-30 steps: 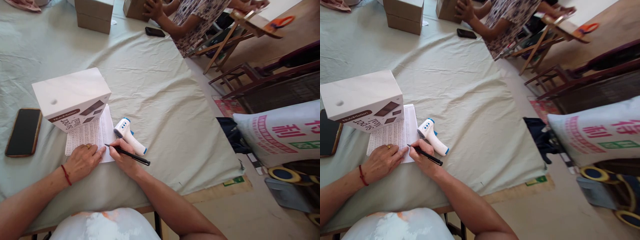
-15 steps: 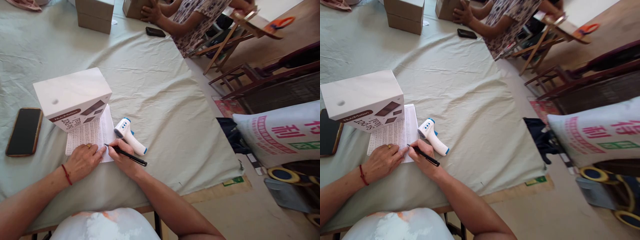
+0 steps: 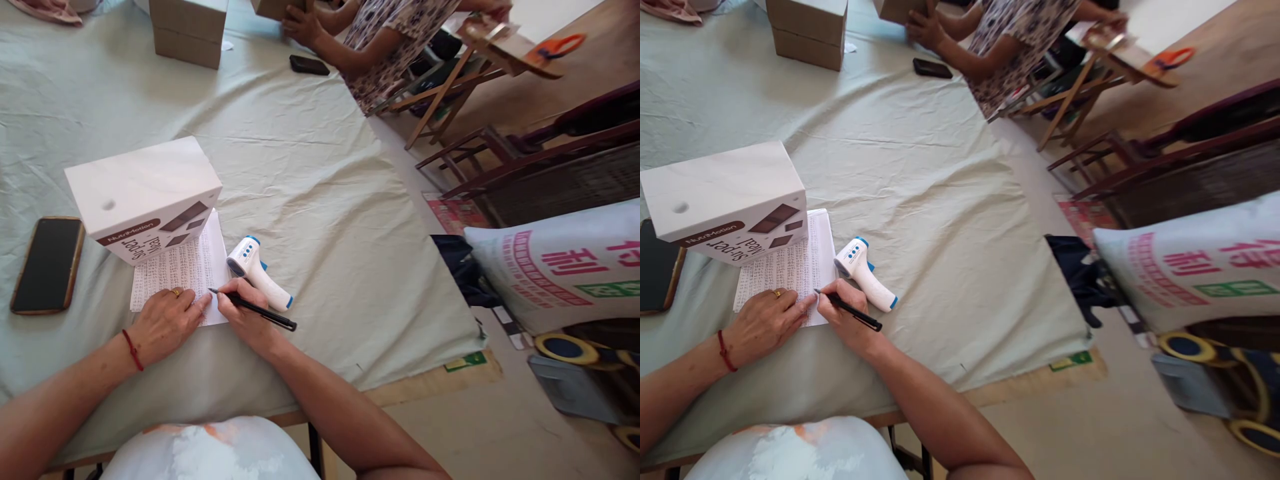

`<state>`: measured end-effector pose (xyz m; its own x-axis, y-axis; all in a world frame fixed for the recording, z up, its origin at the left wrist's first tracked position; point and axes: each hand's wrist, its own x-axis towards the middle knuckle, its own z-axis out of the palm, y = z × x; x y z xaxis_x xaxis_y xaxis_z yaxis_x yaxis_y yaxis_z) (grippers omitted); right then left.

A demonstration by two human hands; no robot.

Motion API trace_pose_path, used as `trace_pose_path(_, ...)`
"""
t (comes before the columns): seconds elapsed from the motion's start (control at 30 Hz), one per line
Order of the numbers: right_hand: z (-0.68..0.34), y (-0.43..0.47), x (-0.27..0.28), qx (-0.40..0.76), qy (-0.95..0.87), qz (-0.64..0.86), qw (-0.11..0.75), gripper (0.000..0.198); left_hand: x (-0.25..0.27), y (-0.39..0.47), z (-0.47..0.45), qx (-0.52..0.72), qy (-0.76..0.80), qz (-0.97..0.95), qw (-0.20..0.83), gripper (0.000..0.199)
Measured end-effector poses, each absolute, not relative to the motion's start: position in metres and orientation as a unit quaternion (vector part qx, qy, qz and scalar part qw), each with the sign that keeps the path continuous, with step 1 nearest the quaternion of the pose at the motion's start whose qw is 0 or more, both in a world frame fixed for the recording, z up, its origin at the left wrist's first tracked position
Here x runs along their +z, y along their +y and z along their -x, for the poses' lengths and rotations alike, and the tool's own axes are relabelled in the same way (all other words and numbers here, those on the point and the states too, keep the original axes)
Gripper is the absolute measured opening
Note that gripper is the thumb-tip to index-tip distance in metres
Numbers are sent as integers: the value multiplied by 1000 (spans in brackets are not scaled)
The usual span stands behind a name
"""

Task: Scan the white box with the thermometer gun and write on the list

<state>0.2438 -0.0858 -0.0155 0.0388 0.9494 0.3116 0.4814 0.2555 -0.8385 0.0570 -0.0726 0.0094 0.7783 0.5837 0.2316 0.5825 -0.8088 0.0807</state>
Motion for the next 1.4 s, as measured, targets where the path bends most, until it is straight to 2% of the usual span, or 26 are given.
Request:
trace_pose_path(0.67, -246, -85, -12, 245, -663, 559, 433, 14, 10, -72, -56, 113, 307, -945, -10, 24)
trace_pose_path(0.87, -244, -85, -13, 252, -639, 555, 469, 13, 11, -72, -58, 122, 303, -944, -35, 23)
trace_pose_path(1.4, -244, -84, -11, 259, -630, 565, 466, 14, 12, -72, -58, 125, 304, -944, -40, 23)
